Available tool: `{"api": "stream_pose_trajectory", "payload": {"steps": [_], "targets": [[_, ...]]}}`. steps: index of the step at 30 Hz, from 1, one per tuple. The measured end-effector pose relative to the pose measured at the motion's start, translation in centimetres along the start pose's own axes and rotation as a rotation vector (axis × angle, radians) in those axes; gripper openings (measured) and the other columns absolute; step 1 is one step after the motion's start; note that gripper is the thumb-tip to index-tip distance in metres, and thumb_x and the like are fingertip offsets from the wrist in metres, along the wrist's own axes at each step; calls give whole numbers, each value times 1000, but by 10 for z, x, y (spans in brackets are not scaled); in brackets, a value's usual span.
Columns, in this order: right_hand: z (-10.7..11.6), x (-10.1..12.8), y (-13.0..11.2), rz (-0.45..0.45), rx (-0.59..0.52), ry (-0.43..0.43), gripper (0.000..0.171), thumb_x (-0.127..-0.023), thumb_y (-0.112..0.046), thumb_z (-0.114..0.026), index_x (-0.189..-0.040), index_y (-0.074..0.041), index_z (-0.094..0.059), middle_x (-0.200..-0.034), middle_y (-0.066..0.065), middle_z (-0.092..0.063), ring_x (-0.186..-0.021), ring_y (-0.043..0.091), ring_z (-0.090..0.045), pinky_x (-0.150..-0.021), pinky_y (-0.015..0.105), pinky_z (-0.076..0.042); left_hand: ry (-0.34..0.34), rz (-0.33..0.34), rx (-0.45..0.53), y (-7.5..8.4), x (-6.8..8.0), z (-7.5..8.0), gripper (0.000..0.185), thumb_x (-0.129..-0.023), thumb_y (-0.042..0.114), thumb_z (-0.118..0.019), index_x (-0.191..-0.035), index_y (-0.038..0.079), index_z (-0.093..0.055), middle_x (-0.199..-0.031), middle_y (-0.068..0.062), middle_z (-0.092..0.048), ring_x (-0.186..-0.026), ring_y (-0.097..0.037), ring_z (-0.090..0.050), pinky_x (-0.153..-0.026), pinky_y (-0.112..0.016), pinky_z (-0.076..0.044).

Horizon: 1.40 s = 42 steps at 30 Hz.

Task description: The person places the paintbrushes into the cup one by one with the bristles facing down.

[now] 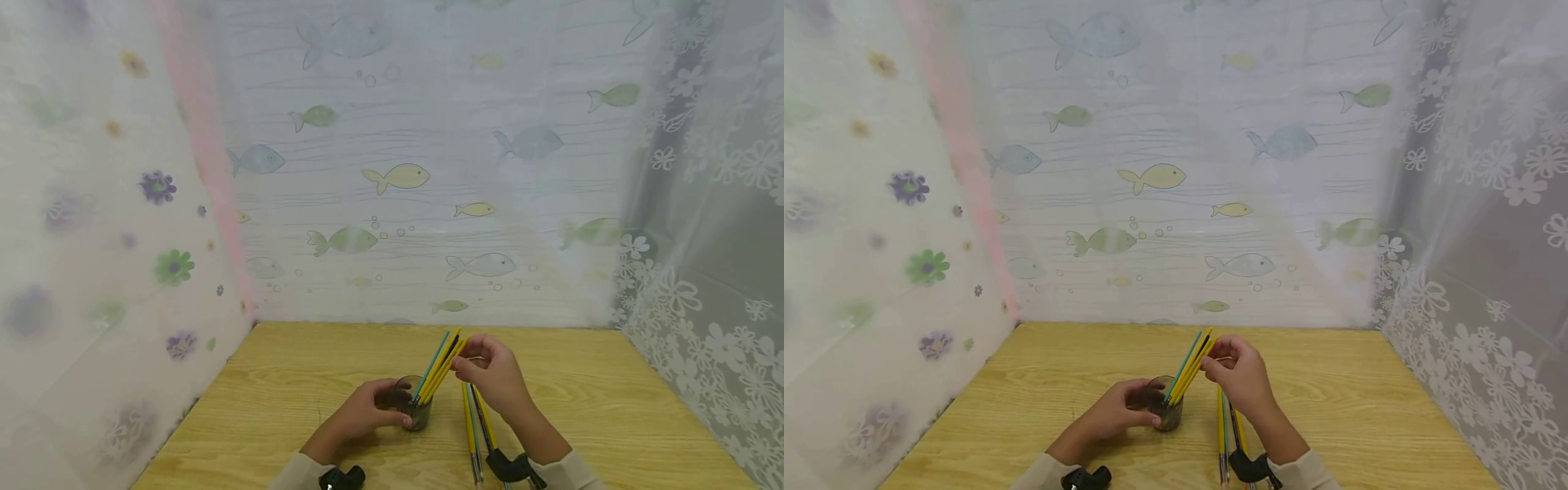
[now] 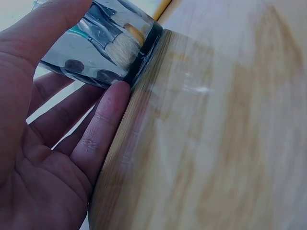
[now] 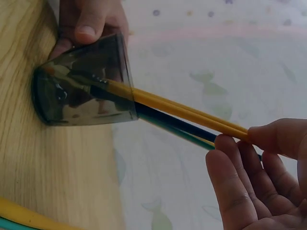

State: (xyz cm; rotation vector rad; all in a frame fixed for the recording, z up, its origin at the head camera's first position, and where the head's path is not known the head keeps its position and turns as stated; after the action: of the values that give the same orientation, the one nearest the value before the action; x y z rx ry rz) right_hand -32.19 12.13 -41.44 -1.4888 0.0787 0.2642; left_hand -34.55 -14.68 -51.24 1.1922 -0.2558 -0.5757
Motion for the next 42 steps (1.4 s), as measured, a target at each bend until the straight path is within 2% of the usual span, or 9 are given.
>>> {"api": "stream_pose_trajectory", "payload": {"steps": [6, 20, 28, 34, 38, 42], "targets": [[-2, -1, 5, -7, 8, -13, 35, -94, -10, -78, -121, 3, -60, -117, 21, -69, -101, 31, -75, -80, 32, -63, -2, 0, 3, -2, 0, 0, 62, -93, 32, -81, -147, 13, -58, -133, 3, -70, -123, -14, -67, -101, -26, -53], [-1, -1, 11, -29, 21, -27, 35, -93, -13, -79, -119, 2, -62, -113, 19, -70, -98, 29, -75, -78, 33, -64, -6, -4, 10, -6, 0, -1, 60, -92, 32, -81, -146, 15, -59, -133, 2, -70, -123, -15, -67, -101, -25, -53], [7, -5, 12, -14, 39, 33, 43, -91, -20, -82, -122, 1, -62, -113, 16, -69, -98, 27, -75, -81, 40, -64, -4, -2, 0, -3, 0, 0, 62, -92, 34, -82, -146, 14, -59, -132, 4, -70, -122, -14, -67, -100, -25, -53], [15, -8, 10, 26, 59, 54, 43, -92, -27, -82, -121, -1, -63, -111, 17, -70, -95, 24, -76, -81, 41, -64, -3, -7, -1, -2, 0, 1, 61, -92, 34, -82, -145, 14, -59, -132, 4, -71, -122, -14, -67, -101, -25, -52], [22, -9, 8, 36, 54, 78, 44, -96, -33, -77, -122, -1, -62, -113, 16, -70, -94, 22, -76, -80, 38, -64, -3, -2, -6, -4, -1, 1, 60, -92, 34, -82, -145, 15, -60, -132, 5, -70, -122, -14, -66, -100, -24, -52], [28, -10, 9, 19, 53, 106, 42, -101, -38, -69, -123, -3, -62, -114, 16, -71, -99, 30, -75, -79, 37, -64, -7, 3, -5, -4, -1, 1, 60, -92, 34, -82, -145, 17, -60, -132, 5, -70, -122, -14, -66, -101, -24, -52]]}}
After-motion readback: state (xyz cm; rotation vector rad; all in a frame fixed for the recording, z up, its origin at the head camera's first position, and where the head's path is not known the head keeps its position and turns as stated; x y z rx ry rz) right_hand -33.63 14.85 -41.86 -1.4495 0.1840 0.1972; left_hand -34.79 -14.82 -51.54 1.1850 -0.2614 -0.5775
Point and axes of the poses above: each hand's wrist, its own x-axis away from the middle knuckle, its own z-axis out of the back of the hand, y = z × x, the point moved 3 cm from there along -x, towards the middle knuckle
